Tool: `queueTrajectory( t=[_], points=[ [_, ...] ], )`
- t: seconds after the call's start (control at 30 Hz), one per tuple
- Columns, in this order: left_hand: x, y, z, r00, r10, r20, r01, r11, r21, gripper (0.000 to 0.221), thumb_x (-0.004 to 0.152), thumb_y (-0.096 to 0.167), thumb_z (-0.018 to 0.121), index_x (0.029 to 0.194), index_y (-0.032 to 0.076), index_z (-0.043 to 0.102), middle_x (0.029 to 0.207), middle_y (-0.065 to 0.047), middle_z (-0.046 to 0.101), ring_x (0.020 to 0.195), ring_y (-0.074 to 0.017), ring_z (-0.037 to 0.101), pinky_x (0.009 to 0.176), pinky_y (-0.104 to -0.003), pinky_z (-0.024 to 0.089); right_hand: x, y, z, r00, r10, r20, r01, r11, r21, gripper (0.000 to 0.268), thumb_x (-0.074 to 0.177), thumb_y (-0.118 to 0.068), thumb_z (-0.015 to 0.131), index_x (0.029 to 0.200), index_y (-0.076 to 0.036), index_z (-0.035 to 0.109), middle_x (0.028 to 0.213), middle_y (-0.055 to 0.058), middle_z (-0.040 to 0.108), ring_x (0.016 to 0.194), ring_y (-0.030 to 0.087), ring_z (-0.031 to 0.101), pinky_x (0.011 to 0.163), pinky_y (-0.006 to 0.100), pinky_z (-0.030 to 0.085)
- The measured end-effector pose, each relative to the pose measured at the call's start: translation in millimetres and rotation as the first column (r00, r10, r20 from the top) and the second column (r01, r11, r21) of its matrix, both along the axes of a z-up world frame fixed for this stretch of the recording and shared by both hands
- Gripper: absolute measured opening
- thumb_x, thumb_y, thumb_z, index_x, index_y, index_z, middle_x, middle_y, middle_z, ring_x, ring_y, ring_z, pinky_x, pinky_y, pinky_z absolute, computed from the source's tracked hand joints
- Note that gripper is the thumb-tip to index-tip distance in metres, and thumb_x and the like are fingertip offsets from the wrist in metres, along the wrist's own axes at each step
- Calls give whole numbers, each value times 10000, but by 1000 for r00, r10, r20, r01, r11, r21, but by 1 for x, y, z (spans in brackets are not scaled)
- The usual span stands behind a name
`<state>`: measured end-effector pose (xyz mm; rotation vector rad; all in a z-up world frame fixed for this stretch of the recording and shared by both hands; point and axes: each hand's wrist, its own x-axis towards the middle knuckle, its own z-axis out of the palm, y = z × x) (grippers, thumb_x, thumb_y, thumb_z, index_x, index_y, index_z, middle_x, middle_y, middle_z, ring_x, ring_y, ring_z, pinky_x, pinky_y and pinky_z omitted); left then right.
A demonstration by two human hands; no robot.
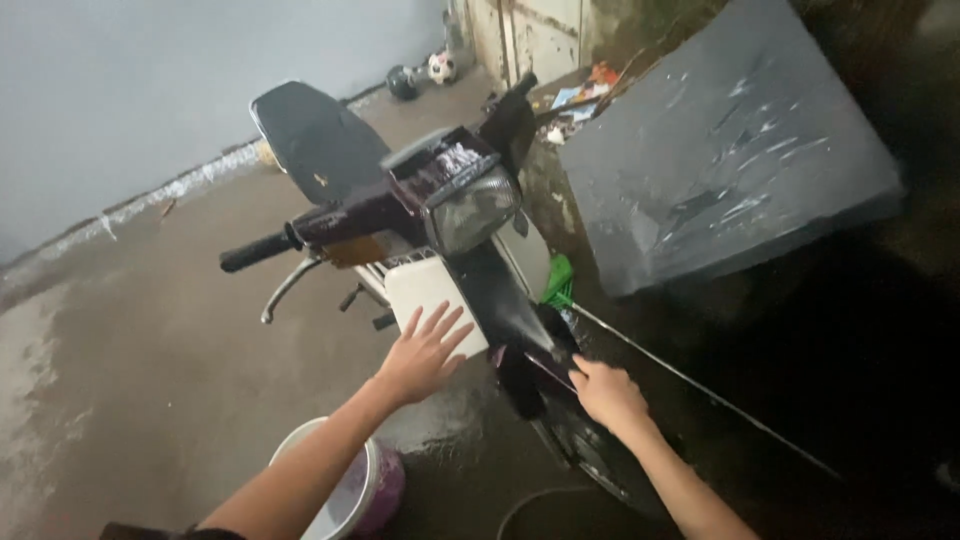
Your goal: The person uses a high-pressure water hose to wash a white scooter. They spray the handlebars, front panel, seat, and rear sections of the vehicle, moving around the scooter to cover different areas.
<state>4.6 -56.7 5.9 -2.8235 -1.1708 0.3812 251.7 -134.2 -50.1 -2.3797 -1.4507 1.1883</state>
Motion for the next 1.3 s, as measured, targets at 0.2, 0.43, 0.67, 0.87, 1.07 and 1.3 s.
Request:
queueTrajectory(
  t=[0.2, 0.43, 0.67, 0.87, 1.07, 1.3],
  points=[
    [-5, 1, -8, 1000, -1, -29, 1, 1000, -7, 461, 939, 332, 352, 1375, 205, 270, 1425, -70, 259, 1356, -245, 156, 1095, -494, 105, -20, 8, 36, 1000, 12, -11, -11, 999, 30, 467, 890, -409, 388, 1336, -279, 435, 1206, 206, 555, 1070, 367, 567, 855, 456, 491],
    [-6, 3, -8, 998, 31, -48, -34, 998, -59, 462, 943, 302, 354, 1383, 187, 270, 1427, -93, 256, 1365, -249, 143, 1098, -492, 82, -34, 1, 53, 996, 6, -88, 0, 998, 60, 435, 903, -359, 394, 1327, -277, 446, 1226, 203, 543, 1096, 360, 555, 871, 441, 487],
    [-18, 16, -35, 995, -41, 86, 39, 999, 23, 511, 923, 403, 307, 1374, 173, 240, 1454, -114, 154, 1347, -320, 63, 1055, -538, 29, -30, 3, 33, 997, -67, -27, 63, 990, -122, 422, 928, -393, 334, 1348, -367, 364, 1041, 44, 585, 799, 242, 544, 625, 338, 438],
    [-22, 13, -41, 996, -40, 76, 39, 999, 5, 507, 926, 394, 311, 1375, 170, 235, 1454, -117, 153, 1345, -324, 66, 1052, -547, 41, -47, 8, 62, 998, -47, -52, 52, 994, 99, 423, 913, -370, 363, 1334, -334, 389, 1126, 89, 604, 953, 295, 610, 754, 397, 501],
    [-18, 11, -40, 996, -29, 80, 29, 1000, 4, 514, 927, 396, 303, 1381, 168, 230, 1454, -118, 149, 1346, -325, 57, 1050, -548, 39, -32, 2, 19, 998, -14, -56, 7, 992, -122, 431, 922, -388, 336, 1352, -361, 361, 1065, 32, 635, 731, 218, 530, 611, 318, 421],
    [-24, 5, -47, 995, -3, 97, 8, 999, -53, 494, 928, 374, 310, 1372, 168, 245, 1456, -113, 152, 1347, -333, 57, 1049, -556, 27, -38, 7, 30, 998, -13, -55, 9, 997, -73, 436, 906, -409, 359, 1339, -362, 383, 1170, 45, 595, 903, 269, 627, 688, 345, 500]
  ],
)
